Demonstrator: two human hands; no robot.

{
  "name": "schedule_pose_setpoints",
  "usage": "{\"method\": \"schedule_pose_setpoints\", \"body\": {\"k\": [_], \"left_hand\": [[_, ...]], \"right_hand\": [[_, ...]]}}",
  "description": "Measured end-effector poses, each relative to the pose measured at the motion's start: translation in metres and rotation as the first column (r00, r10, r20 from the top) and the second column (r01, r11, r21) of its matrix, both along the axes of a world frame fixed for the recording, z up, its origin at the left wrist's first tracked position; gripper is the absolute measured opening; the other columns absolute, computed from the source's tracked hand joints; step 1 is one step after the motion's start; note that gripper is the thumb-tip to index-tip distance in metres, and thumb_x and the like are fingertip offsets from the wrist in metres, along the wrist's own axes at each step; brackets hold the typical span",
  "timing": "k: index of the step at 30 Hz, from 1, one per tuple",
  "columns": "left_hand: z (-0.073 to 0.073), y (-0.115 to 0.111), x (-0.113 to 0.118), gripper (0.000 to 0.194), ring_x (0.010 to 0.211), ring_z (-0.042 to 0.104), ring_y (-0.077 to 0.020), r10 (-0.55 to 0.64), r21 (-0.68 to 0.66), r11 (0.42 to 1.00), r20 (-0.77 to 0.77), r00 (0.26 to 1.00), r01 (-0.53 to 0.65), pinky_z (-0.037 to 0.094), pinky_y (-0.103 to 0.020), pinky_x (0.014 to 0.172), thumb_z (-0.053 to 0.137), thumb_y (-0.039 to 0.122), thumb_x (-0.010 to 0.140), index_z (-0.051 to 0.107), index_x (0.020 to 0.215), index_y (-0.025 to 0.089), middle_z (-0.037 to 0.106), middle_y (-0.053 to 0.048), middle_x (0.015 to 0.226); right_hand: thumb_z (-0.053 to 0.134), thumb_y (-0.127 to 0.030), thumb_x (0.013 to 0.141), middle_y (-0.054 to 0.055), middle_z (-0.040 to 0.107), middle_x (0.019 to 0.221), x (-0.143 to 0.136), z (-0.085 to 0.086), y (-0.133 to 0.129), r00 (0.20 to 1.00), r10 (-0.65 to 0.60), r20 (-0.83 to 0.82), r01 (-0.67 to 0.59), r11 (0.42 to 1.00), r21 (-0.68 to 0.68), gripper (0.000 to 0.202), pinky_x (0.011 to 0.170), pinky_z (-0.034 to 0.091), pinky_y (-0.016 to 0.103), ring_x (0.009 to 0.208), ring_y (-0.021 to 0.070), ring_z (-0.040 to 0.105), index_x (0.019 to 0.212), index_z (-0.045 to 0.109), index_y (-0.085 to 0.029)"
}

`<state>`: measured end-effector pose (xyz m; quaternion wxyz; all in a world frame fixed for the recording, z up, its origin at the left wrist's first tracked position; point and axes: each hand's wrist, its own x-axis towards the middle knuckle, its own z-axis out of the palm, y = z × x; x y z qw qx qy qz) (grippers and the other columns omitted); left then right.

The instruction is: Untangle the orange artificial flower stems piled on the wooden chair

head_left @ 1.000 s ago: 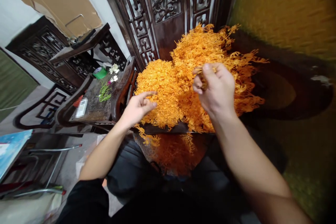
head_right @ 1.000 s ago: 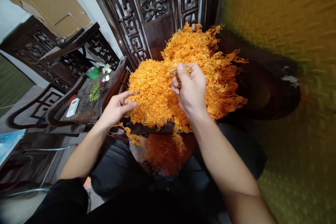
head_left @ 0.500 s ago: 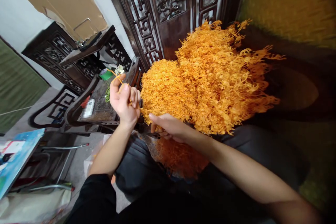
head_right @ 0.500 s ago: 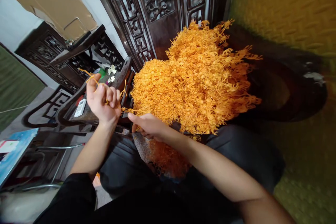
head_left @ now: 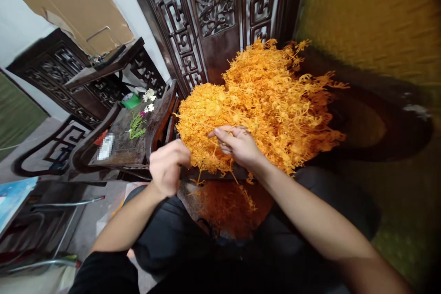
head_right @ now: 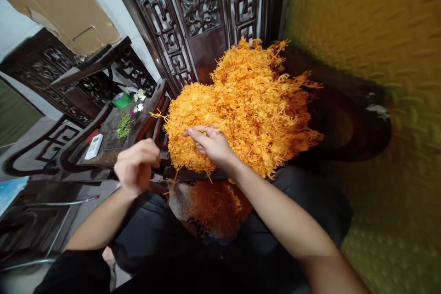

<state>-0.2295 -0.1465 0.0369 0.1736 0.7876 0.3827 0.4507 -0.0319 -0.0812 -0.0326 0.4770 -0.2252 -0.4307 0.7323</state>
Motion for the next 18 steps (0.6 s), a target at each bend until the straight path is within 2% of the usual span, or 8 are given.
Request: {"method": "schedule_pose_setpoints", "body": {"k": [1,2,4,7,10,13,15,18], "left_hand": [[-0.002,0.005,-0.003,0.059,0.070,0.063,-0.0185,0.092,-0.088,0.992,-0.024,0.995,-0.094,0.053,-0.036,0.075,0.044,0.062,0.099,0.068,0.065,0.021,0.068,-0.007,0.071],[-0.005,0.010,-0.004,0.053,0.075,0.064,-0.0185,0.119,-0.181,0.975,-0.066,0.991,-0.129,0.053,-0.035,0.079,0.051,0.058,0.099,0.069,0.068,0.020,0.069,-0.007,0.076],[-0.015,0.021,0.001,0.039,0.094,0.067,-0.0211,0.061,-0.395,0.914,-0.093,0.994,-0.093,0.052,-0.036,0.090,0.062,0.054,0.094,0.075,0.088,0.018,0.074,-0.009,0.097],[-0.029,0.029,0.017,0.044,0.118,0.065,-0.0253,0.063,-0.592,0.803,0.200,0.978,0.069,0.049,-0.038,0.105,0.069,0.054,0.090,0.073,0.115,0.018,0.073,-0.011,0.120],[-0.033,0.029,0.031,0.040,0.112,0.069,-0.0225,0.194,-0.625,0.761,0.472,0.860,0.172,0.051,-0.035,0.103,0.081,0.044,0.083,0.075,0.113,0.019,0.076,-0.009,0.113],[-0.029,0.028,0.035,0.029,0.084,0.072,-0.0183,0.252,-0.666,0.721,0.511,0.822,0.192,0.056,-0.031,0.084,0.089,0.036,0.073,0.076,0.087,0.015,0.076,-0.006,0.088],[-0.025,0.030,0.032,0.030,0.071,0.069,-0.0159,0.287,-0.657,0.736,0.517,0.806,0.160,0.055,-0.029,0.074,0.093,0.034,0.067,0.072,0.076,0.013,0.073,-0.004,0.076],[-0.022,0.037,0.024,0.037,0.066,0.066,-0.0131,0.350,-0.583,0.810,0.579,0.736,0.073,0.053,-0.026,0.069,0.096,0.031,0.060,0.068,0.077,0.014,0.070,-0.001,0.073]], "right_hand": [[0.075,-0.053,0.086,-0.011,0.026,0.051,0.001,0.001,0.000,1.000,0.001,-0.012,-0.001,1.000,0.013,0.036,0.046,0.010,0.027,0.044,0.0058,0.018,0.088,0.070,-0.017],[0.075,-0.053,0.086,-0.011,0.027,0.052,0.001,0.002,-0.001,1.000,0.007,-0.018,-0.006,1.000,0.021,0.036,0.046,0.011,0.027,0.044,0.0058,0.018,0.088,0.069,-0.018],[0.074,-0.057,0.085,-0.011,0.029,0.051,-0.001,0.001,-0.003,1.000,0.024,0.018,-0.024,0.999,0.027,0.039,0.045,0.012,0.027,0.044,0.0060,0.020,0.089,0.069,-0.018],[0.071,-0.061,0.086,-0.009,0.034,0.050,-0.010,-0.003,-0.009,0.983,0.048,0.178,-0.065,0.994,0.088,0.042,0.044,0.019,0.026,0.045,0.0077,0.027,0.088,0.069,-0.019],[0.065,-0.056,0.092,-0.003,0.051,0.059,-0.020,-0.007,-0.015,0.956,0.017,0.292,-0.085,0.971,0.223,0.036,0.053,0.042,0.029,0.057,0.0134,0.048,0.091,0.073,-0.021],[0.069,-0.051,0.089,0.004,0.069,0.082,-0.023,-0.009,-0.017,0.954,-0.017,0.299,-0.086,0.940,0.330,0.029,0.080,0.057,0.037,0.086,0.0215,0.065,0.100,0.076,-0.025],[0.074,-0.048,0.085,0.006,0.072,0.087,-0.018,-0.006,-0.015,0.954,0.013,0.299,-0.119,0.933,0.340,0.028,0.088,0.057,0.040,0.096,0.0235,0.067,0.098,0.077,-0.024],[0.078,-0.046,0.082,0.006,0.072,0.082,-0.004,0.003,-0.010,0.944,0.050,0.327,-0.133,0.963,0.235,0.032,0.080,0.059,0.039,0.086,0.0224,0.069,0.095,0.077,-0.017]]}}
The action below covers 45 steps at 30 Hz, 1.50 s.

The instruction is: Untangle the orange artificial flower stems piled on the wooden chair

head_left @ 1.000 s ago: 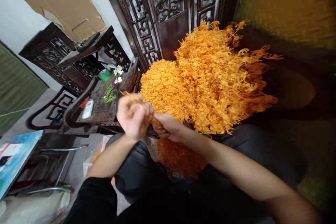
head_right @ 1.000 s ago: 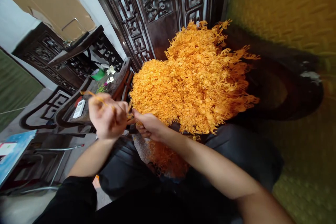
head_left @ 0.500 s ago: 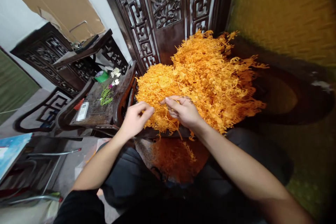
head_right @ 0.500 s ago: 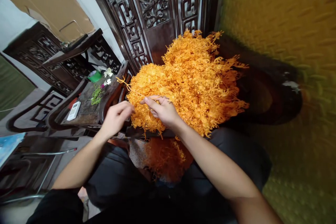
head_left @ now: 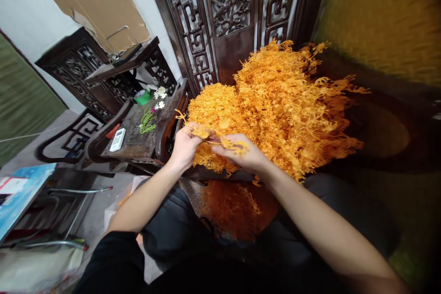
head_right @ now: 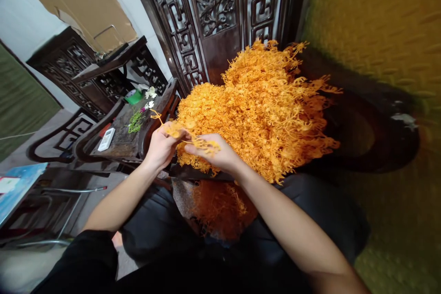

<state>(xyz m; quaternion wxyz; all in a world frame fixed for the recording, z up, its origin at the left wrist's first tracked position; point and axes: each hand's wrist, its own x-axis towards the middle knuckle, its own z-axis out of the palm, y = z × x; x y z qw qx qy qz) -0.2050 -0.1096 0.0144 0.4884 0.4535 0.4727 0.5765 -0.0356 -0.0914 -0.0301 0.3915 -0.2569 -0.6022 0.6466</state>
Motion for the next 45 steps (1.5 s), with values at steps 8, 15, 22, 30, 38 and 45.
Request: {"method": "schedule_pose_setpoints", "body": {"k": [8,15,22,30,38,45], "left_hand": [[-0.002,0.002,-0.002,0.034,0.060,0.059,-0.0085,0.115,0.028,0.993,-0.012,0.993,-0.114,0.048,-0.021,0.058,0.087,0.031,0.074,0.061,0.090,0.017,0.069,0.000,0.081],[0.002,0.000,-0.001,0.036,0.057,0.058,-0.0088,0.089,0.016,0.996,0.075,0.993,-0.090,0.041,-0.016,0.040,0.084,0.031,0.079,0.055,0.098,0.021,0.069,0.001,0.085],[0.015,-0.012,0.005,0.044,0.073,0.072,-0.0189,-0.169,-0.159,0.965,0.222,0.960,0.207,0.055,-0.025,0.046,0.084,0.035,0.076,0.068,0.112,0.015,0.072,-0.008,0.096],[0.013,-0.007,0.004,0.032,0.058,0.060,-0.0055,0.005,-0.211,0.974,0.384,0.924,0.082,0.038,-0.012,0.041,0.088,0.017,0.073,0.058,0.084,0.015,0.056,0.004,0.074],[0.020,0.002,0.001,0.025,0.049,0.043,-0.0012,0.139,-0.208,0.976,0.404,0.904,-0.057,0.028,-0.013,0.039,0.080,0.014,0.082,0.055,0.083,0.014,0.054,0.003,0.072],[0.019,0.017,-0.006,0.021,0.049,0.043,0.0006,0.181,-0.175,0.977,0.407,0.895,-0.119,0.032,-0.011,0.043,0.078,0.010,0.084,0.057,0.079,0.012,0.057,0.002,0.073]], "right_hand": [[0.091,-0.046,0.068,0.007,0.073,0.109,0.017,0.015,0.000,0.942,-0.334,0.002,0.323,0.910,0.259,0.082,0.112,0.047,0.050,0.108,0.0260,0.069,0.141,0.065,-0.017],[0.082,-0.044,0.082,0.009,0.073,0.127,0.011,0.019,-0.019,0.908,-0.418,0.014,0.365,0.808,0.462,0.056,0.103,0.053,0.042,0.114,0.0255,0.069,0.131,0.070,-0.022],[0.052,-0.038,0.103,0.007,0.076,0.094,0.000,0.008,-0.010,0.833,-0.545,0.091,0.433,0.746,0.506,0.025,0.083,0.053,0.035,0.087,0.0202,0.071,0.107,0.068,-0.019],[0.041,-0.036,0.107,0.010,0.075,0.101,-0.011,-0.006,-0.014,0.845,-0.530,0.065,0.396,0.704,0.590,0.027,0.087,0.053,0.035,0.095,0.0208,0.072,0.109,0.062,-0.019],[0.044,-0.026,0.102,0.013,0.076,0.100,-0.030,-0.019,-0.023,0.755,-0.646,-0.112,0.549,0.529,0.647,0.025,0.082,0.057,0.038,0.093,0.0231,0.073,0.109,0.066,-0.018],[0.045,-0.025,0.102,0.014,0.078,0.103,-0.036,-0.013,-0.025,0.774,-0.629,-0.071,0.538,0.595,0.597,0.030,0.084,0.058,0.040,0.092,0.0239,0.074,0.114,0.072,-0.017]]}}
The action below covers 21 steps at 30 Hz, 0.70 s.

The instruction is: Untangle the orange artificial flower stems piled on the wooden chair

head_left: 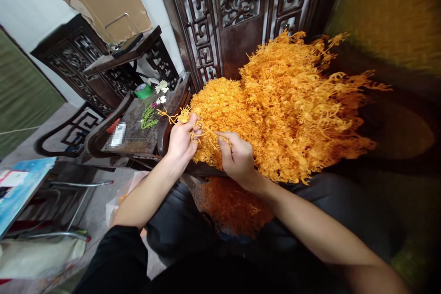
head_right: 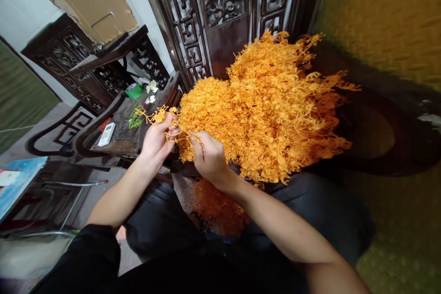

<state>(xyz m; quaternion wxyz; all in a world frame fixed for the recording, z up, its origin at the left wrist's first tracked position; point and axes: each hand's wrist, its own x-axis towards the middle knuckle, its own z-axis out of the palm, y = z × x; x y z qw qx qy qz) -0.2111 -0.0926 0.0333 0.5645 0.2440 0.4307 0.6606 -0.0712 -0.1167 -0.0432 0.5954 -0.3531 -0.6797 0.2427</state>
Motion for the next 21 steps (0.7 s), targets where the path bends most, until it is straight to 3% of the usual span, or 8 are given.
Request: {"method": "schedule_pose_setpoints", "body": {"k": [3,6,10,13,15,17,19,21], "left_hand": [[-0.001,0.004,-0.001,0.020,0.049,0.043,0.0004,0.031,0.022,0.999,-0.013,0.999,-0.031,0.032,-0.011,0.043,0.078,0.010,0.084,0.058,0.079,0.012,0.057,0.002,0.073],[0.001,0.014,-0.005,0.019,0.048,0.042,0.0001,0.063,0.049,0.997,-0.028,0.998,-0.062,0.030,-0.012,0.041,0.078,0.010,0.084,0.059,0.080,0.013,0.059,0.002,0.073],[0.017,0.039,-0.031,0.017,0.046,0.040,-0.0009,0.222,0.119,0.968,0.015,0.975,-0.222,0.029,-0.013,0.041,0.065,0.004,0.092,0.060,0.079,0.015,0.054,0.004,0.065],[0.026,0.053,-0.051,0.022,0.045,0.038,-0.0002,0.338,0.212,0.917,0.040,0.940,-0.339,0.028,-0.012,0.041,0.067,0.008,0.093,0.056,0.075,0.016,0.048,0.007,0.062],[0.024,0.054,-0.053,0.020,0.047,0.042,0.0001,0.262,0.234,0.940,-0.028,0.965,-0.248,0.027,-0.012,0.040,0.077,0.016,0.087,0.059,0.078,0.015,0.056,0.005,0.067],[0.016,0.048,-0.046,0.024,0.050,0.047,-0.0009,0.101,0.208,0.976,-0.142,0.985,-0.070,0.028,-0.013,0.040,0.086,0.023,0.078,0.064,0.085,0.015,0.064,0.002,0.075],[0.005,0.040,-0.037,0.033,0.051,0.051,-0.0027,-0.045,0.164,0.982,-0.271,0.961,0.092,0.030,-0.014,0.041,0.092,0.028,0.070,0.069,0.089,0.015,0.068,-0.001,0.078],[-0.004,0.034,-0.031,0.036,0.052,0.052,-0.0041,-0.108,0.137,0.975,-0.386,0.916,0.173,0.034,-0.016,0.042,0.094,0.031,0.067,0.071,0.089,0.015,0.070,-0.002,0.078]], "right_hand": [[0.048,-0.026,0.101,0.014,0.078,0.105,-0.003,0.003,0.002,1.000,-0.007,-0.024,0.006,1.000,-0.013,0.031,0.085,0.057,0.040,0.091,0.0246,0.074,0.114,0.074,-0.017],[0.049,-0.031,0.103,0.011,0.076,0.091,-0.005,0.008,0.005,0.999,-0.025,-0.020,0.023,0.996,-0.085,0.032,0.077,0.055,0.039,0.077,0.0221,0.069,0.114,0.075,-0.017],[0.049,-0.041,0.104,0.002,0.058,0.065,-0.002,0.010,0.008,0.992,-0.062,-0.110,0.030,0.963,-0.266,0.032,0.062,0.045,0.034,0.059,0.0165,0.052,0.095,0.072,-0.020],[0.052,-0.045,0.103,0.000,0.052,0.064,0.001,0.009,0.013,0.971,0.051,-0.232,-0.139,0.913,-0.384,0.033,0.057,0.040,0.030,0.057,0.0136,0.047,0.085,0.065,-0.021],[0.055,-0.048,0.101,-0.001,0.051,0.066,0.002,0.010,0.019,0.926,0.153,-0.346,-0.307,0.837,-0.452,0.031,0.052,0.037,0.028,0.054,0.0120,0.045,0.092,0.065,-0.021],[0.056,-0.054,0.100,-0.003,0.047,0.063,0.004,0.014,0.028,0.905,0.176,-0.387,-0.364,0.790,-0.493,0.035,0.047,0.033,0.027,0.050,0.0115,0.042,0.104,0.068,-0.021],[0.060,-0.057,0.096,-0.003,0.048,0.062,0.012,0.020,0.037,0.940,0.230,-0.253,-0.330,0.805,-0.493,0.041,0.050,0.036,0.027,0.053,0.0134,0.047,0.112,0.072,-0.021],[0.067,-0.056,0.092,0.000,0.054,0.063,0.025,0.026,0.045,0.938,0.345,-0.038,-0.320,0.817,-0.479,0.042,0.057,0.043,0.030,0.060,0.0162,0.053,0.112,0.077,-0.021]]}}
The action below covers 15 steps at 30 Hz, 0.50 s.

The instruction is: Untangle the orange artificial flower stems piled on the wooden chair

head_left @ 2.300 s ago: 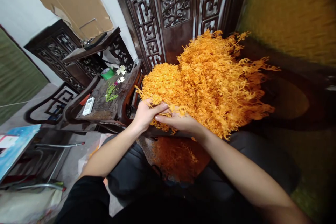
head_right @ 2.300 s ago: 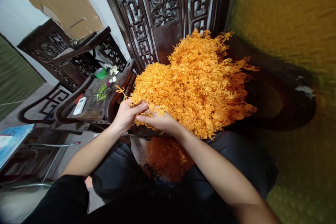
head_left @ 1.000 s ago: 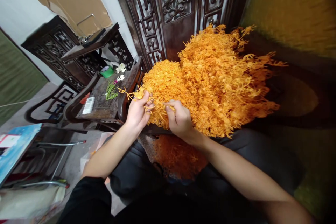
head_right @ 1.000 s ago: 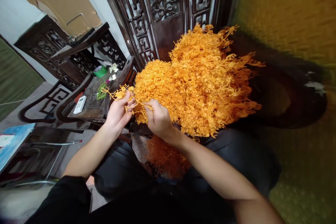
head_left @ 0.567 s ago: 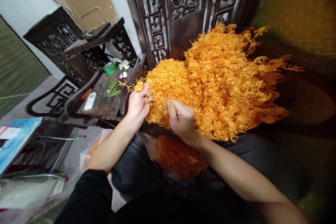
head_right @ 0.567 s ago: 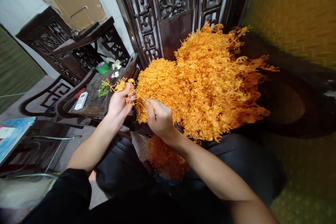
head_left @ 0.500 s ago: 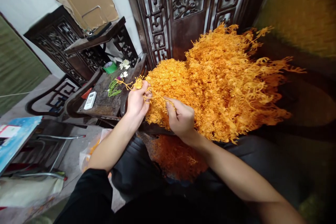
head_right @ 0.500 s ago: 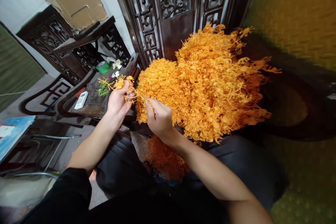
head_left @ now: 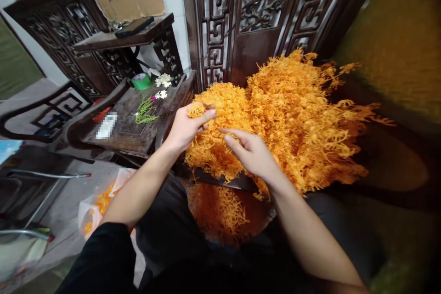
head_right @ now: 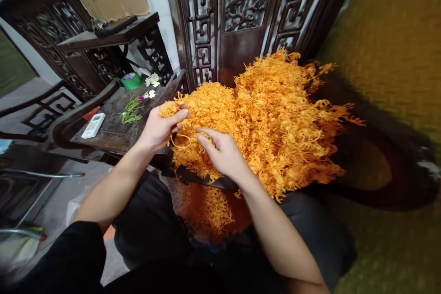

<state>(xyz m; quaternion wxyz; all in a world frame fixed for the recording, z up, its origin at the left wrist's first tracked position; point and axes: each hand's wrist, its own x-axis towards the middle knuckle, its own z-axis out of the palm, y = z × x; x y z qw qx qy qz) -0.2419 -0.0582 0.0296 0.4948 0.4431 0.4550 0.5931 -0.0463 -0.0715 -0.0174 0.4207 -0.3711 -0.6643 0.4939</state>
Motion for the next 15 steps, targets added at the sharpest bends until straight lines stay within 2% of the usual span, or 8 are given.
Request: {"method": "schedule_pose_setpoints", "body": {"k": [1,3,6,8,10,12,13,15], "left_hand": [[-0.004,-0.002,0.001,0.035,0.052,0.053,-0.0047,-0.010,0.005,1.000,-0.047,0.999,0.011,0.035,-0.017,0.043,0.094,0.033,0.067,0.072,0.088,0.015,0.070,-0.003,0.079],[-0.009,-0.002,0.000,0.034,0.053,0.053,-0.0058,-0.015,0.020,1.000,-0.104,0.994,0.017,0.036,-0.018,0.043,0.093,0.035,0.068,0.072,0.086,0.016,0.071,-0.003,0.079],[-0.012,0.004,-0.002,0.035,0.053,0.054,-0.0072,-0.037,0.013,0.999,-0.145,0.989,0.039,0.040,-0.021,0.047,0.093,0.037,0.067,0.072,0.086,0.017,0.070,-0.003,0.077],[-0.012,0.008,-0.001,0.036,0.056,0.056,-0.0083,-0.064,0.008,0.998,-0.192,0.979,0.067,0.043,-0.022,0.050,0.093,0.039,0.067,0.071,0.086,0.017,0.070,-0.002,0.078],[-0.010,0.012,0.002,0.037,0.057,0.056,-0.0089,-0.092,0.022,0.995,-0.245,0.965,0.100,0.044,-0.023,0.052,0.091,0.043,0.069,0.071,0.085,0.017,0.071,-0.003,0.079],[-0.008,0.014,0.005,0.037,0.055,0.053,-0.0088,-0.109,0.039,0.991,-0.289,0.951,0.126,0.040,-0.023,0.050,0.089,0.046,0.072,0.071,0.082,0.016,0.070,-0.003,0.076],[-0.008,0.015,0.006,0.037,0.053,0.051,-0.0085,-0.112,0.042,0.990,-0.310,0.944,0.131,0.038,-0.023,0.049,0.087,0.048,0.074,0.071,0.078,0.016,0.068,-0.002,0.072],[-0.008,0.017,0.006,0.039,0.050,0.046,-0.0080,-0.098,0.049,0.991,-0.357,0.929,0.124,0.035,-0.024,0.049,0.082,0.050,0.079,0.069,0.070,0.015,0.063,-0.001,0.063]], "right_hand": [[0.070,-0.055,0.090,0.000,0.056,0.063,0.008,0.002,0.004,0.996,0.056,0.064,-0.056,0.998,0.009,0.042,0.059,0.044,0.031,0.061,0.0168,0.053,0.113,0.079,-0.021],[0.069,-0.055,0.091,-0.001,0.054,0.061,0.022,0.005,0.010,0.996,0.078,0.031,-0.076,0.996,-0.051,0.047,0.056,0.041,0.031,0.054,0.0149,0.047,0.124,0.076,-0.022],[0.062,-0.057,0.096,-0.004,0.049,0.060,0.029,0.008,0.021,0.983,-0.067,-0.168,0.047,0.992,-0.119,0.059,0.049,0.033,0.030,0.046,0.0118,0.034,0.146,0.061,-0.026],[0.061,-0.057,0.096,-0.001,0.056,0.067,0.022,0.012,0.030,0.980,-0.109,-0.168,0.104,0.994,-0.037,0.062,0.051,0.037,0.031,0.050,0.0138,0.041,0.149,0.057,-0.026],[0.062,-0.055,0.095,0.004,0.066,0.081,0.009,0.017,0.039,0.995,-0.083,-0.060,0.090,0.989,0.114,0.056,0.063,0.047,0.036,0.066,0.0189,0.056,0.143,0.062,-0.025],[0.060,-0.051,0.097,0.008,0.071,0.095,-0.005,0.021,0.048,0.997,-0.061,0.055,0.046,0.970,0.240,0.043,0.079,0.050,0.041,0.086,0.0228,0.063,0.126,0.070,-0.022],[0.058,-0.050,0.098,0.008,0.071,0.098,-0.010,0.022,0.051,0.994,-0.067,0.090,0.040,0.961,0.274,0.037,0.084,0.050,0.041,0.090,0.0228,0.063,0.117,0.071,-0.021],[0.056,-0.047,0.099,0.006,0.069,0.092,-0.016,0.020,0.056,0.988,-0.101,0.116,0.064,0.956,0.287,0.030,0.080,0.048,0.038,0.083,0.0197,0.061,0.101,0.068,-0.020]]}}
